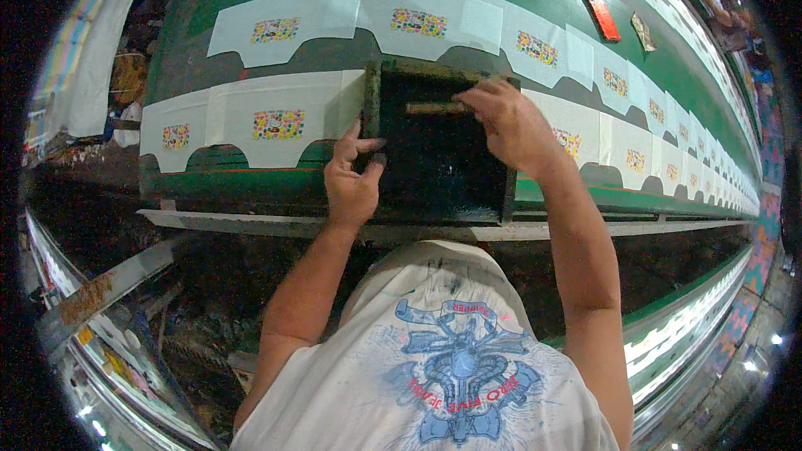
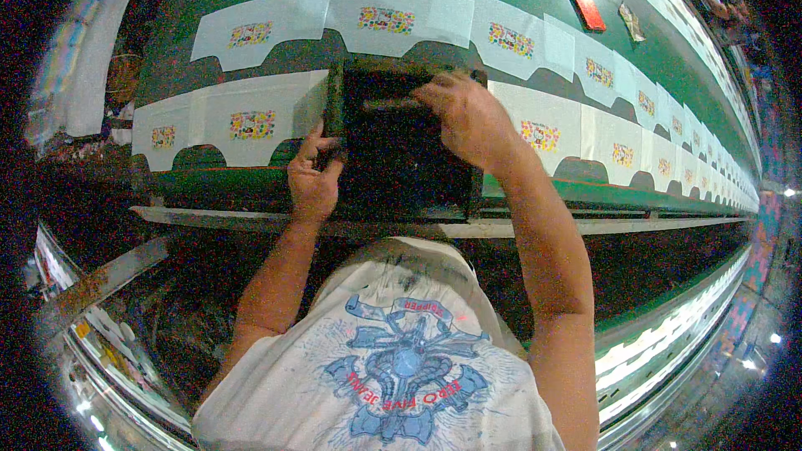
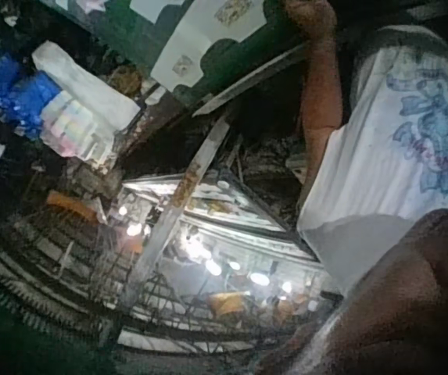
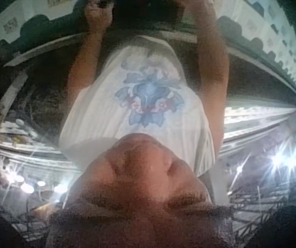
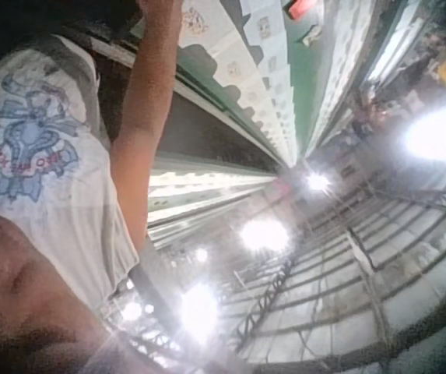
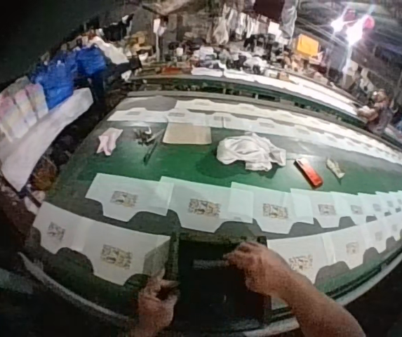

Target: The person uses a squeegee to spread green ink across a screen printing frame held over a long strip of white paper with printed designs. The person repeatedly drags the squeegee across the screen to distribute the ink evenly.

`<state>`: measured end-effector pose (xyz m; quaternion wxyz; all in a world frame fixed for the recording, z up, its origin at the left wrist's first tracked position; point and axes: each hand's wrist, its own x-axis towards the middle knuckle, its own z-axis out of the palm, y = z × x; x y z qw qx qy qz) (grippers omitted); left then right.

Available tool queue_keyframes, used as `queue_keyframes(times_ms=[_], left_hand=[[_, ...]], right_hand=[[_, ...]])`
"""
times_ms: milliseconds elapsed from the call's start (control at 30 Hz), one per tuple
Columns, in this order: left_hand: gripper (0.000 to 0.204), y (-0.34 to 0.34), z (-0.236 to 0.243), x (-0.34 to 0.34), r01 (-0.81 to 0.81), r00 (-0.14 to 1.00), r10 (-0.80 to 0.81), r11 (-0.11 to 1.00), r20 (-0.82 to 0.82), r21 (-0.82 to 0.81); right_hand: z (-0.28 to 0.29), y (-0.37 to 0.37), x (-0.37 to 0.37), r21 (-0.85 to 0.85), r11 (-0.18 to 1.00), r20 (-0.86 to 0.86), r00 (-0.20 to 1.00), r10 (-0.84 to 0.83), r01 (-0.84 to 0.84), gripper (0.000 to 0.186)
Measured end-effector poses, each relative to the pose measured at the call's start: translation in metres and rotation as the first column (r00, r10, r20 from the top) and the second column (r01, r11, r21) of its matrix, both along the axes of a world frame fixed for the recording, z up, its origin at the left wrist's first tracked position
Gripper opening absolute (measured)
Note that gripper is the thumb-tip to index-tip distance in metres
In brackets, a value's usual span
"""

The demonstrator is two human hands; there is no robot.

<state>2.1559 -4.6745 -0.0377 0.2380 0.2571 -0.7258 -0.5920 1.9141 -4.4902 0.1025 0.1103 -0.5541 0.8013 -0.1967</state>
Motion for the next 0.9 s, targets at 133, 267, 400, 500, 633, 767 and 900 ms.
queue_keyframes(times_ms=[133, 267, 400, 500, 633, 767, 900], left_hand=[[0.03, 0.004, 0.026, -0.002, -0.042, 0.999, 0.042, 0.999, 0.011, -0.024], [0.035, 0.002, 0.025, -0.004, 0.002, 0.999, -0.011, 0.979, -0.043, -0.205], [0.036, 0.004, 0.019, -0.004, 0.01, 0.997, -0.017, 0.996, -0.081, -0.084], [0.037, 0.005, 0.018, -0.002, 0.007, 0.998, -0.012, 0.996, -0.066, -0.084], [0.046, 0.003, 0.015, 0.0, 0.028, 0.999, -0.03, 0.995, -0.023, -0.094], [0.051, 0.0, 0.027, 0.0, 0.074, 0.993, -0.052, 0.972, 0.102, -0.222], [0.051, -0.004, 0.029, -0.003, 0.079, 0.993, -0.052, 0.957, 0.104, -0.279]], right_hand=[[-0.012, -0.012, -0.004, -0.047, 0.993, 0.064, 0.993, -0.101, 0.104, 0.054], [-0.013, -0.009, 0.006, 0.018, 0.993, 0.058, 0.991, -0.122, 0.121, 0.055], [-0.007, 0.0, 0.026, 0.016, 0.998, -0.023, 0.998, -0.062, 0.062, 0.055], [-0.012, 0.018, 0.055, 0.038, 0.997, -0.022, 0.998, -0.06, 0.061, 0.054], [-0.017, 0.038, 0.094, 0.008, 1.0, -0.055, 0.998, -0.016, 0.016, 0.062], [-0.012, 0.051, 0.125, 0.089, 0.996, -0.017, 1.0, -0.005, 0.006, 0.069], [-0.016, 0.06, 0.124, 0.029, 1.0, 0.006, 1.0, 0.009, -0.009, 0.057]])
